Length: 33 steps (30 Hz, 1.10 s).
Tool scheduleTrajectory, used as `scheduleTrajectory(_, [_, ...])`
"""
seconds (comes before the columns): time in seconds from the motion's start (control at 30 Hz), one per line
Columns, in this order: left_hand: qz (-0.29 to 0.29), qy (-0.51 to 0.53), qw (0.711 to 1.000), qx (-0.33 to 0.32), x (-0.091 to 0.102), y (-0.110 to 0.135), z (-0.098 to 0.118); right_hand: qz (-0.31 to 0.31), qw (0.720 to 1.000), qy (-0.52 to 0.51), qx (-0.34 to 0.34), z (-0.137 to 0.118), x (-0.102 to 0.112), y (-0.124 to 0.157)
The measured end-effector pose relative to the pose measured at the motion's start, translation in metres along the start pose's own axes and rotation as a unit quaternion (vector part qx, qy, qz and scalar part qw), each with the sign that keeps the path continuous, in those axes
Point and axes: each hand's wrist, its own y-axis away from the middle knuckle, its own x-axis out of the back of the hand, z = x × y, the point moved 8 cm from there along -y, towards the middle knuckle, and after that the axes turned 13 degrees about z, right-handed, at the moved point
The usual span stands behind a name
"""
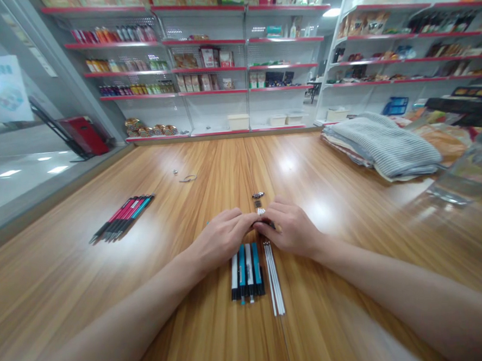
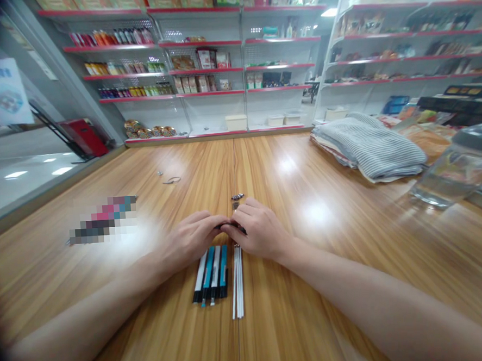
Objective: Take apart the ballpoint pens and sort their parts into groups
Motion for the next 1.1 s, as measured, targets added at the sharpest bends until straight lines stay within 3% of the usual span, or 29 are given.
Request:
scheduleTrajectory(0.17, [0.001, -0.055, 0.998, 0.007, 0.003, -0.004, -0.001, 0.004, 1.0, -0.003, -0.017, 0.007, 0.002, 0.002])
scheduleTrajectory(0.33, [-0.019, -0.095, 0.995, 0.008, -0.003, 0.003, -0.005, -0.04, 0.999, 0.002, -0.025, 0.01, -0.006, 0.006])
scheduleTrajectory(0.97, [-0.026, 0.006, 0.998, 0.062, -0.007, 0.007, -0.007, -0.001, 0.993, 0.056, 0.101, -0.01, 0.007, 0.002])
scheduleTrajectory(1.1, [-0.016, -0.021, 0.998, 0.062, -0.001, 0.005, -0.008, 0.007, 0.995, 0.055, 0.083, -0.01, 0.01, 0.0])
